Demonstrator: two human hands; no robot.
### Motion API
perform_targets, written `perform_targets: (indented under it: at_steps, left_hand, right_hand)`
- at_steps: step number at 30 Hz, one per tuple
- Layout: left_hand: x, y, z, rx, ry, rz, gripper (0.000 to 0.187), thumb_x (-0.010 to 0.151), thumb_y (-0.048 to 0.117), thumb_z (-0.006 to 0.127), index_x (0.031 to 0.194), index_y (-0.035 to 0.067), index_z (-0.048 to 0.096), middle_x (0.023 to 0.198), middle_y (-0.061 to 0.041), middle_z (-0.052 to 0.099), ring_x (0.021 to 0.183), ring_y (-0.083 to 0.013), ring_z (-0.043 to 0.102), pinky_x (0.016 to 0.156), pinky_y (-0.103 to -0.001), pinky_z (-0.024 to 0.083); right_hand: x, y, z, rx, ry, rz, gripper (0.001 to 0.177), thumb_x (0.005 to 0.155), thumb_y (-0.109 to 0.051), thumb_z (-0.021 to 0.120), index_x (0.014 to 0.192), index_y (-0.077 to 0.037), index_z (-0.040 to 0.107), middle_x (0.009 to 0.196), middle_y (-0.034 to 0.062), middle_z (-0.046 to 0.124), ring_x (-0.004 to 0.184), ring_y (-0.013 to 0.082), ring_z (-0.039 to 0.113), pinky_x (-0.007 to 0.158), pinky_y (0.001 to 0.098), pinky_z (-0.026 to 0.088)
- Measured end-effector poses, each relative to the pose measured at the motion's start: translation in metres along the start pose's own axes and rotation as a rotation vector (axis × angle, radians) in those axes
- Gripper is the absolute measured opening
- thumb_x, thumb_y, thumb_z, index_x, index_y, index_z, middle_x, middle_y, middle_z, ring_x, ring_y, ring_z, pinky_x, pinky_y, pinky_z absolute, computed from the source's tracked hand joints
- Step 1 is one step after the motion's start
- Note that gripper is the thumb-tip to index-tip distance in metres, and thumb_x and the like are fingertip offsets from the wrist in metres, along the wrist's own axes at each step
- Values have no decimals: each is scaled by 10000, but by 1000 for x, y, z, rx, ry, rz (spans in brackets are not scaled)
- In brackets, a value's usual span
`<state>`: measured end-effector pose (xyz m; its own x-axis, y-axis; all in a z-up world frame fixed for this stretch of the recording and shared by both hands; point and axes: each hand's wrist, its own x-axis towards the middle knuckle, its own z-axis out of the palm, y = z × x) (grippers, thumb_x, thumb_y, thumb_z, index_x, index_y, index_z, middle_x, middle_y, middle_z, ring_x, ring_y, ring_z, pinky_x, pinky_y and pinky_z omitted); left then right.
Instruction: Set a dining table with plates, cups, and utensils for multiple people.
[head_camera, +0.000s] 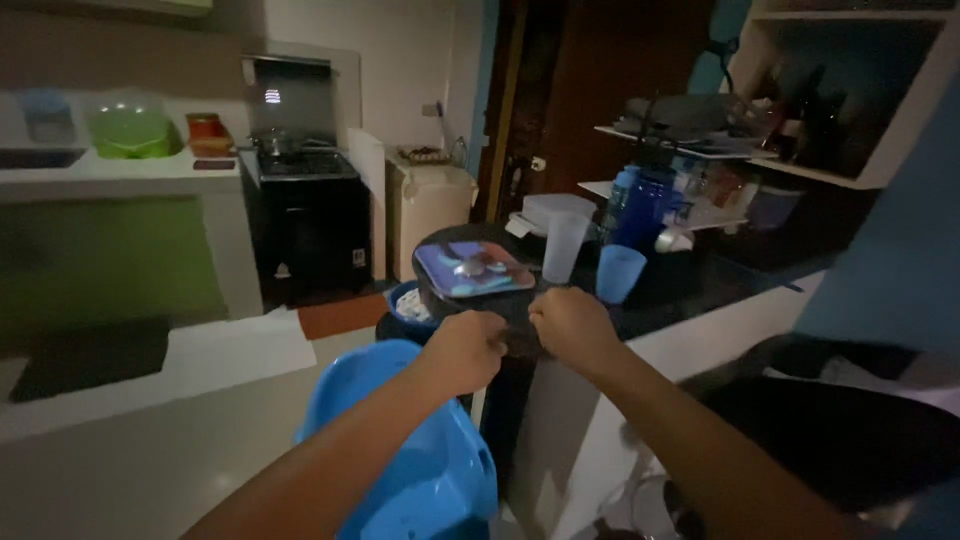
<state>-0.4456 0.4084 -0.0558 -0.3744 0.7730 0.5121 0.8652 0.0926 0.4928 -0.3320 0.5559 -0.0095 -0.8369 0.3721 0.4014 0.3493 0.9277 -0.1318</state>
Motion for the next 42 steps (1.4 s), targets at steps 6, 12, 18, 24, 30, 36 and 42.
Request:
perform_targets:
  at_steps: [6, 12, 18, 24, 30, 36, 42]
  left_hand:
    - [105, -112, 27, -52, 69, 163, 236, 844, 99, 674, 1066, 41, 728, 931, -251, 714, 843, -442, 698, 772, -499, 552]
    - [182, -182, 4, -16, 17, 62, 133, 787, 100, 674, 890, 41, 733, 905, -229, 724, 861, -420, 698, 739, -496, 553]
    - [228, -247, 18, 85, 56, 23, 196, 838, 93, 633, 976, 71, 771, 945, -246, 727, 917, -445, 684, 816, -504, 553]
    - [246, -252, -10, -131, 11, -84, 288, 821, 52, 602, 1049, 71, 777, 997, -215, 757, 956, -367, 744, 841, -442, 587]
    - [262, -258, -19, -210, 30, -214, 400, 785, 5, 617, 1169, 50, 721, 1092, -178, 779, 1056, -325, 749, 931, -407, 581]
    - [261, -238, -27, -38, 170, -365, 485, 828, 95, 769, 1269, 14, 585, 1125, -267, 682, 1078, -442, 645, 923, -497, 510]
    - [255, -242, -26, 91, 115, -397, 442, 766, 138, 817, 1173, 82, 651, 1090, -194, 715, 1023, -378, 693, 856, -465, 560]
  right_hand:
    - [126, 57, 99, -165, 167, -115, 172, 885, -166, 655, 958, -80, 785, 886, 173, 740, 818, 367, 721, 744, 512, 572]
    - [202, 34, 112, -194, -74, 45, 736, 923, -4, 562, 1596, -275, 440, 932, 139, 741, 828, 311, 737, 723, 465, 588]
    - [262, 128, 226, -491, -53, -158, 158, 869, -141, 699, 1021, -133, 655, 889, 133, 761, 813, 277, 757, 638, 436, 614]
    - [250, 72, 157, -418, 43, -248, 688, 855, -99, 669, 1515, -82, 475, 823, 151, 734, 742, 308, 728, 580, 446, 588]
    - [281, 69, 137, -162, -78, 58, 213, 986, -254, 596, 1115, -88, 631, 919, 152, 738, 841, 317, 731, 742, 479, 565]
    - [318, 78, 151, 254, -208, 305, 295, 930, -291, 665, 1149, -98, 707, 1040, 125, 767, 889, 228, 754, 781, 398, 596]
    - [343, 107, 190, 188, -462, 143, 274, 741, -304, 869, 900, -85, 826, 876, 94, 799, 822, 206, 761, 722, 376, 570]
